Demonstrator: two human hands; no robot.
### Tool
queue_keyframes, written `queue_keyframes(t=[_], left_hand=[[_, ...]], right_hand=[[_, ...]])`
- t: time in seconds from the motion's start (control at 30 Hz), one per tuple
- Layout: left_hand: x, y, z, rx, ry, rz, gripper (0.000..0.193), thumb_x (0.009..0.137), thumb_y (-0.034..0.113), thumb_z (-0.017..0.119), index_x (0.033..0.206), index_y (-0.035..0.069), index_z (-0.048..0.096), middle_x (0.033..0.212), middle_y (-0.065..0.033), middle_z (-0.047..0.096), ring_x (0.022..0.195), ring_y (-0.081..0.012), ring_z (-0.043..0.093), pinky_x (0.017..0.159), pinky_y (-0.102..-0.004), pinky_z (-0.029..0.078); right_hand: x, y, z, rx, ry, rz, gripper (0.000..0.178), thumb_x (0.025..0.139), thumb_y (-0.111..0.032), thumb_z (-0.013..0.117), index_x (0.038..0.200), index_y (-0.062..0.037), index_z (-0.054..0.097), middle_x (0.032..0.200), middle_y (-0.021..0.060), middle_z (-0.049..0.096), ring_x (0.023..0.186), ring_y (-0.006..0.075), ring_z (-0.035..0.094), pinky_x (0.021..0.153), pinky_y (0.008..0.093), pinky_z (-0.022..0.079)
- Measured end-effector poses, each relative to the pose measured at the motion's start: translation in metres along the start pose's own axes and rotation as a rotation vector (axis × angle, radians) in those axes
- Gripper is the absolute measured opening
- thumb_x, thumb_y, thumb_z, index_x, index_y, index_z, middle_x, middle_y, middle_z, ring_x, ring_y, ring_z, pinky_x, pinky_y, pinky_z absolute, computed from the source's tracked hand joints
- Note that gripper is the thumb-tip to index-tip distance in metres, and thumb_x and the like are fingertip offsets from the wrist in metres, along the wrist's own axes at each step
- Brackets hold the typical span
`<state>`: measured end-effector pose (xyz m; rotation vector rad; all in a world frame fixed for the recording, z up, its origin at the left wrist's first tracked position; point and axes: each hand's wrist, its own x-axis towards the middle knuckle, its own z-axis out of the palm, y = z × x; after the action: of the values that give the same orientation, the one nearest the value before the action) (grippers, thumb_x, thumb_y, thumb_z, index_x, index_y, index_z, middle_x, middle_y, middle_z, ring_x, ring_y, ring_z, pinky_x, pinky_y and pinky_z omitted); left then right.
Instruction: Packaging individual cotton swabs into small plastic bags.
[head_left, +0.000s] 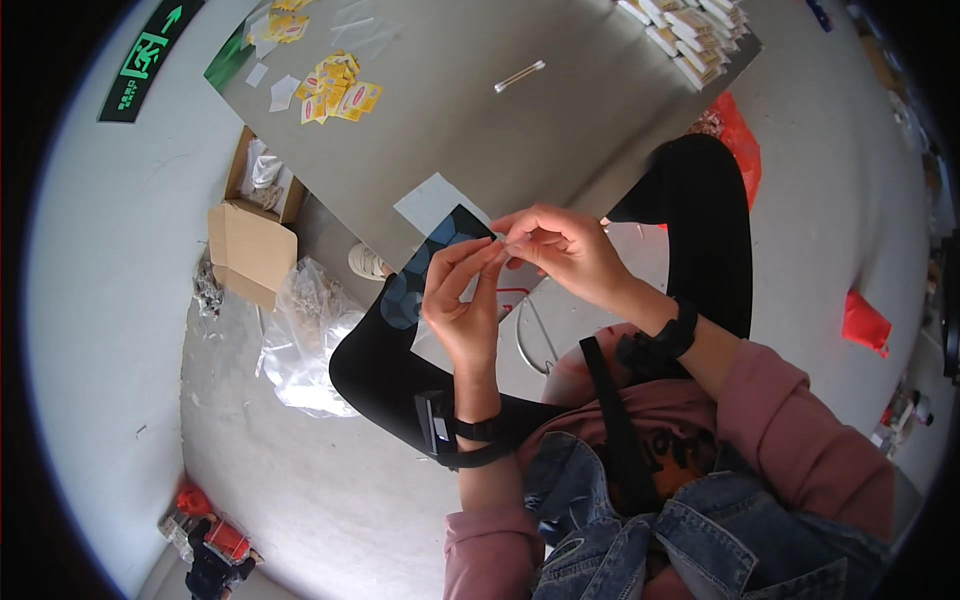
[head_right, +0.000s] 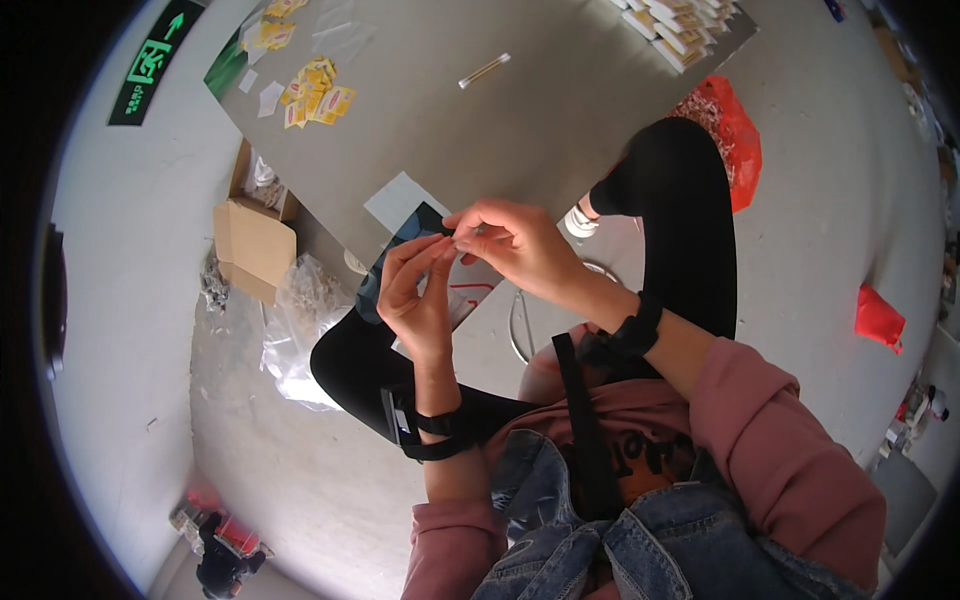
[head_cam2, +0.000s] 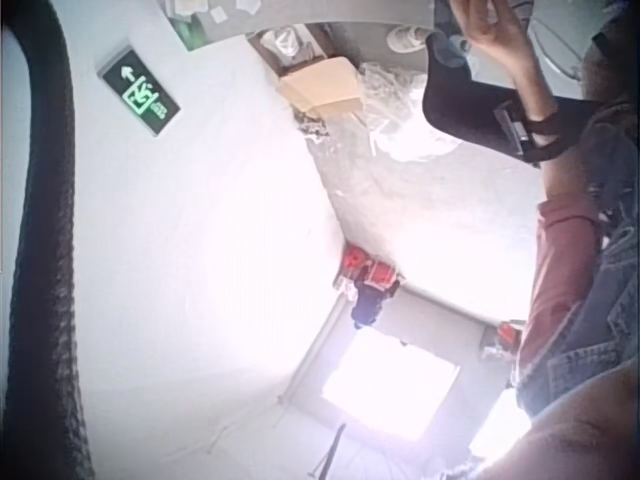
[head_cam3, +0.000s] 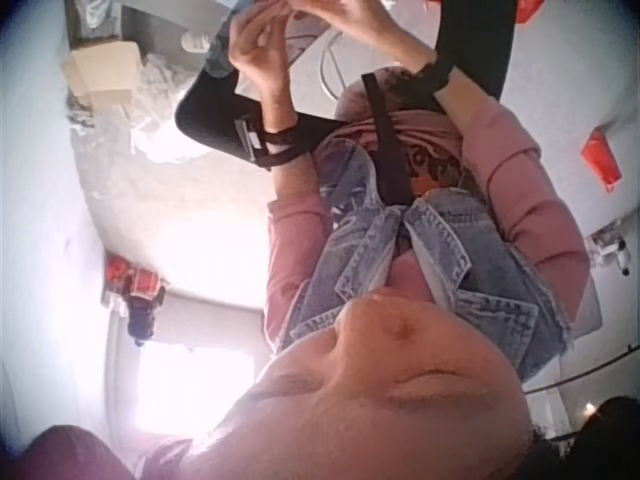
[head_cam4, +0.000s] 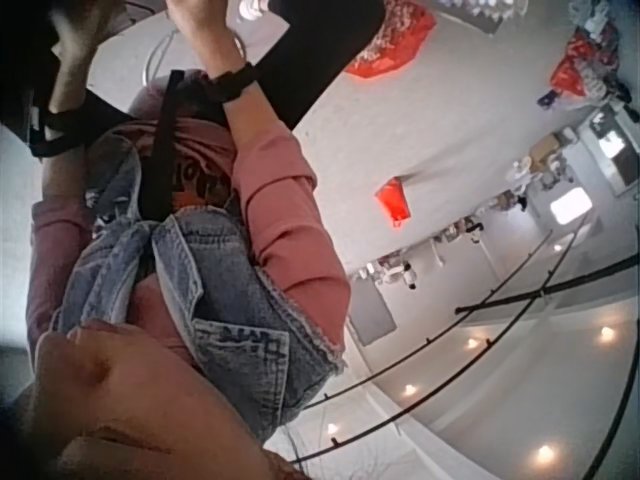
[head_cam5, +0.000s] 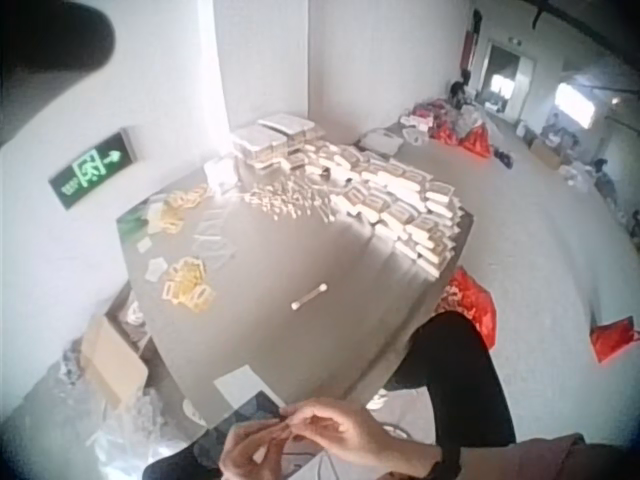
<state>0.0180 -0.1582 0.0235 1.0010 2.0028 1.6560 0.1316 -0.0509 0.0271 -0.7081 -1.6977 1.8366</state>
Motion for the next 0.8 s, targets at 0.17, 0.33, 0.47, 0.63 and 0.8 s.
queue_keyframes(t=[0.17, 0.33, 0.47, 0.63, 0.8], left_hand=[[-0.004, 0.005, -0.001, 0.119, 0.076, 0.085, 0.016, 0.075, -0.005, 0.079, 0.089, 0.001, 0.076, 0.091, -0.0072, 0.071, 0.083, -0.0165, 0.067, 0.072, -0.0273, 0.052], [-0.007, 0.012, -0.006, 0.216, 0.078, 0.115, 0.015, 0.073, -0.005, 0.08, 0.086, 0.001, 0.075, 0.089, -0.0078, 0.071, 0.08, -0.0179, 0.068, 0.072, -0.0272, 0.052], [-0.009, 0.012, -0.01, 0.207, 0.075, 0.093, 0.015, 0.073, -0.006, 0.08, 0.086, 0.0, 0.075, 0.089, -0.0082, 0.071, 0.081, -0.0172, 0.067, 0.073, -0.0267, 0.052], [-0.017, 0.001, -0.012, 0.093, 0.079, -0.003, 0.014, 0.074, -0.006, 0.079, 0.087, -0.002, 0.075, 0.091, -0.0082, 0.071, 0.085, -0.0161, 0.066, 0.075, -0.0262, 0.052], [-0.013, 0.0, -0.011, 0.057, 0.057, 0.006, 0.014, 0.077, -0.007, 0.078, 0.089, -0.003, 0.074, 0.094, -0.0081, 0.07, 0.087, -0.0156, 0.065, 0.077, -0.0258, 0.052]], right_hand=[[-0.001, 0.0, -0.002, -0.094, -0.005, -0.14, 0.004, 0.091, 0.0, 0.067, 0.094, 0.002, 0.065, 0.107, 0.0136, 0.071, 0.088, 0.0156, 0.072, 0.073, 0.0266, 0.06], [-0.002, 0.0, -0.005, -0.155, -0.027, -0.114, 0.005, 0.09, -0.003, 0.069, 0.09, 0.0017, 0.067, 0.101, 0.0134, 0.074, 0.085, 0.0156, 0.073, 0.071, 0.0249, 0.059], [0.001, -0.006, -0.007, -0.148, -0.066, -0.044, 0.007, 0.09, -0.004, 0.068, 0.09, 0.0024, 0.067, 0.1, 0.0136, 0.074, 0.086, 0.0158, 0.073, 0.072, 0.0256, 0.059], [0.004, -0.005, -0.005, -0.072, -0.145, 0.161, 0.009, 0.096, -0.002, 0.061, 0.099, 0.005, 0.065, 0.114, 0.0145, 0.07, 0.098, 0.0163, 0.07, 0.079, 0.0273, 0.059], [0.001, -0.006, -0.01, -0.037, -0.247, 0.074, 0.008, 0.095, -0.001, 0.062, 0.099, 0.0042, 0.065, 0.113, 0.0132, 0.07, 0.101, 0.0152, 0.069, 0.076, 0.0259, 0.059]])
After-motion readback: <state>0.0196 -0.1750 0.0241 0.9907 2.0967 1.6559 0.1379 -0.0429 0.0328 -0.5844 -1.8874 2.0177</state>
